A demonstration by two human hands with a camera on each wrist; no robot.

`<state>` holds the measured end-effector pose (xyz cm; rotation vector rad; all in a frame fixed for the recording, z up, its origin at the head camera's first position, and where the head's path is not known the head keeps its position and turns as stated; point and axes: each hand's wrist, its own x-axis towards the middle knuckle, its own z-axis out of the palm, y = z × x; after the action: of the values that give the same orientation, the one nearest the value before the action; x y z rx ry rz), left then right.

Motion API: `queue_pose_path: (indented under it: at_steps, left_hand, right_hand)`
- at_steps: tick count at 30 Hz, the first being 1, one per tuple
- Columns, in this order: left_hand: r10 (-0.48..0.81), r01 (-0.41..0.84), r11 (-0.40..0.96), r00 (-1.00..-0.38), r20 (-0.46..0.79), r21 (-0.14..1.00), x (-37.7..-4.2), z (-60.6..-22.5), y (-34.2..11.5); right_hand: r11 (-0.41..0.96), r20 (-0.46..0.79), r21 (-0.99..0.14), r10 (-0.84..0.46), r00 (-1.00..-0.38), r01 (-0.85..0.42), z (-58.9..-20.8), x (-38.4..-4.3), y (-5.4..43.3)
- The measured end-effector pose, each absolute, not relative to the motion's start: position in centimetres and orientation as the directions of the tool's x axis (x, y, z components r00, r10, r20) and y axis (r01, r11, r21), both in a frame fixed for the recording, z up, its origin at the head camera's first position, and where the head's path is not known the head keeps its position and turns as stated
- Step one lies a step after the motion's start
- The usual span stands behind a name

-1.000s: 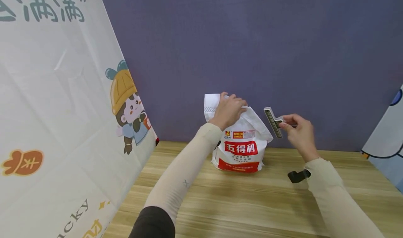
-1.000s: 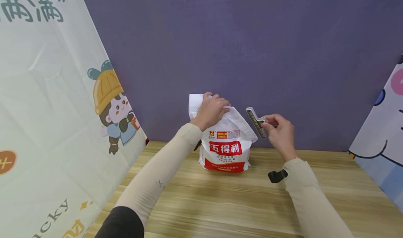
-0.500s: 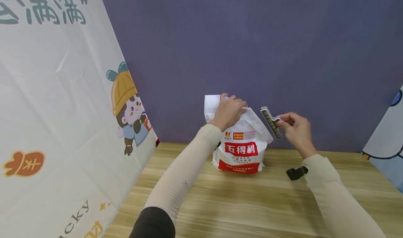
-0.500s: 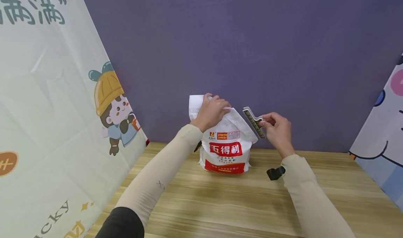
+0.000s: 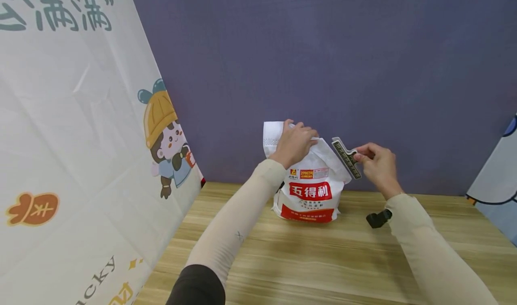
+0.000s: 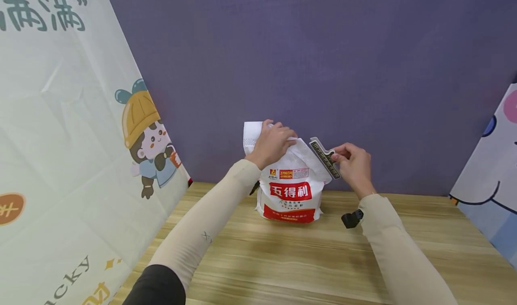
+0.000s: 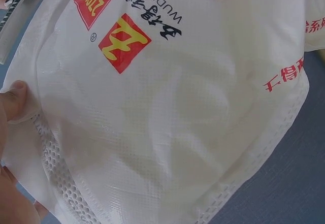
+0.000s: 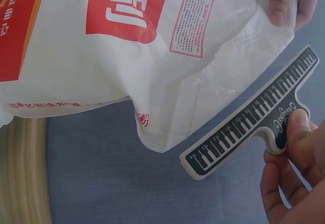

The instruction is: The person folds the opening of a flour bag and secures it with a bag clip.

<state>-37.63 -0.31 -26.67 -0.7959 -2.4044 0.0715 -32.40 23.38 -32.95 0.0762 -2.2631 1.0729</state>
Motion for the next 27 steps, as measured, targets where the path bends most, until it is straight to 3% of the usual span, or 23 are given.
queue_pose_path:
  at_steps: [16, 27]
  left_hand:
    - [0.573, 0.53, 0.808, -0.6, 0.558, -0.26, -37.8, -26.8, -0.3]
    - [0.567, 0.528, 0.811, -0.607, 0.556, -0.252, -37.9, -27.0, -0.4]
  right_hand:
    - [0.667, 0.579, -0.666, 0.18, -0.795, -0.334, -33.4, -33.7, 22.4]
    - [0.669, 0.542, -0.669, 0.142, -0.828, -0.323, -33.7, -33.9, 21.9]
